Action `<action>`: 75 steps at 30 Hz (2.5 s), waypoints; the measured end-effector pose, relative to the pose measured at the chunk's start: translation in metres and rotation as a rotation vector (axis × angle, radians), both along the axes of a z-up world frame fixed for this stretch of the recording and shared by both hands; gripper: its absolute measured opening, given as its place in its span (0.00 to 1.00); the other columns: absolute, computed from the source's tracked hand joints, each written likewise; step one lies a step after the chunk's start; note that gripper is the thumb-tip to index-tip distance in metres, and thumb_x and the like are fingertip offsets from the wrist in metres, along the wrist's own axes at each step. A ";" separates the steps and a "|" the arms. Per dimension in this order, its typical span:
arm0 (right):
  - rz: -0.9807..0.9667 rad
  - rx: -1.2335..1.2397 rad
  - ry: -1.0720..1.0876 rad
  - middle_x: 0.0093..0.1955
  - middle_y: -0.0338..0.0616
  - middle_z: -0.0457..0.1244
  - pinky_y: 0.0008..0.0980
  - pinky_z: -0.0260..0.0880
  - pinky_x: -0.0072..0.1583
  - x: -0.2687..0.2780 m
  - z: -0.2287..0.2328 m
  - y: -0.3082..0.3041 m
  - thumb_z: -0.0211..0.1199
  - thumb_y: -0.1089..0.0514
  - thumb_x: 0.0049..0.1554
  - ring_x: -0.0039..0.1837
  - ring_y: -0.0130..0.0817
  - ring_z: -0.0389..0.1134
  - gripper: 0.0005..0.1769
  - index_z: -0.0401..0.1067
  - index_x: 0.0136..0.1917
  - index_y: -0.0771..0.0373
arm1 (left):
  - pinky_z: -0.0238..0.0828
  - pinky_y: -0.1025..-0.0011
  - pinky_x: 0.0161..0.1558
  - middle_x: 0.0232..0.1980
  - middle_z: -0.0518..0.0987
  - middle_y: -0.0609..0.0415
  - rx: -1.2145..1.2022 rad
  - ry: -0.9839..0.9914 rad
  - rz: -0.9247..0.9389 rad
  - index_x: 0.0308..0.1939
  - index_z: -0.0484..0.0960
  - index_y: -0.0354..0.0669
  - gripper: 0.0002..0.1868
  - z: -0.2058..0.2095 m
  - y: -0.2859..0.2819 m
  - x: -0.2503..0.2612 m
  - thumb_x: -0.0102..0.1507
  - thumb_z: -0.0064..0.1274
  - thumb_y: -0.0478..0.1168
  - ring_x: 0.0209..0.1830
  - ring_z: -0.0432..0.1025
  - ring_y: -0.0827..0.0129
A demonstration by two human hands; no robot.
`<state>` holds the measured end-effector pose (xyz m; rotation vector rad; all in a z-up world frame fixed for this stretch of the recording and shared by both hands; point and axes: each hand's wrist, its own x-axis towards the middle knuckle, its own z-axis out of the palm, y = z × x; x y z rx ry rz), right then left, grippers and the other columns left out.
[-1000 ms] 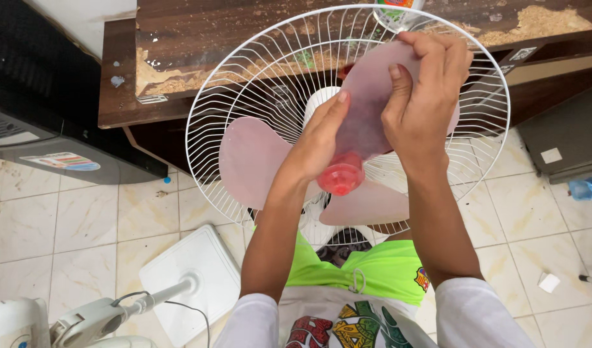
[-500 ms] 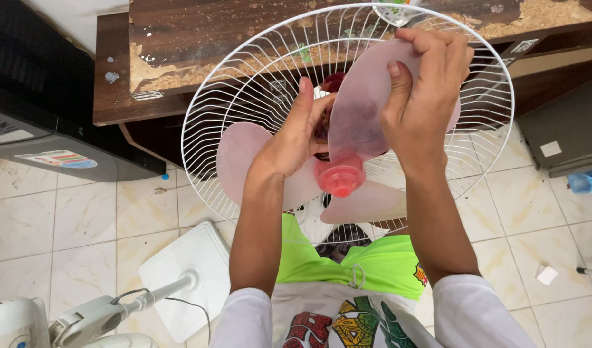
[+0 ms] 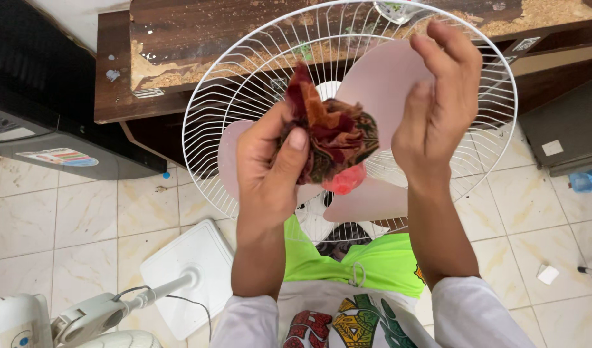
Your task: The person wipes the blades and central hub of a standing fan with a patterned cloth. They spray the cloth with a cleaning solution from a spray bottle and continue wiping each blade and the hub area.
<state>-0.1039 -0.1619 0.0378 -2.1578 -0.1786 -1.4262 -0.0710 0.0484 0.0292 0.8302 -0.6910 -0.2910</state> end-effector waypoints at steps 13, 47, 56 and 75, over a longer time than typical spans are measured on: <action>0.654 0.929 0.075 0.71 0.47 0.59 0.33 0.69 0.65 -0.062 -0.056 0.028 0.72 0.47 0.62 0.67 0.34 0.65 0.46 0.50 0.80 0.66 | 0.67 0.67 0.70 0.68 0.72 0.43 0.236 -0.429 0.041 0.71 0.64 0.41 0.27 0.009 -0.044 -0.023 0.72 0.57 0.44 0.68 0.69 0.59; 0.149 -0.138 0.213 0.64 0.56 0.63 0.44 0.72 0.69 -0.038 -0.066 0.017 0.71 0.73 0.51 0.70 0.49 0.66 0.22 0.76 0.58 0.66 | 0.62 0.69 0.75 0.72 0.71 0.50 0.015 -0.086 0.193 0.76 0.65 0.38 0.23 -0.076 -0.074 0.050 0.81 0.43 0.47 0.69 0.66 0.71; -0.130 -0.209 0.235 0.62 0.50 0.62 0.43 0.68 0.62 -0.024 -0.040 0.033 0.70 0.72 0.52 0.64 0.51 0.64 0.24 0.77 0.62 0.62 | 0.56 0.69 0.79 0.74 0.70 0.53 -0.056 -0.034 0.272 0.74 0.68 0.37 0.23 -0.084 -0.074 0.054 0.82 0.42 0.50 0.75 0.64 0.71; 0.010 -0.156 0.304 0.65 0.53 0.62 0.49 0.65 0.69 -0.016 -0.025 0.061 0.64 0.71 0.53 0.66 0.53 0.63 0.25 0.72 0.65 0.65 | 0.67 0.61 0.73 0.73 0.69 0.42 -0.269 0.227 0.043 0.76 0.63 0.39 0.25 -0.087 -0.070 0.055 0.79 0.43 0.47 0.72 0.66 0.59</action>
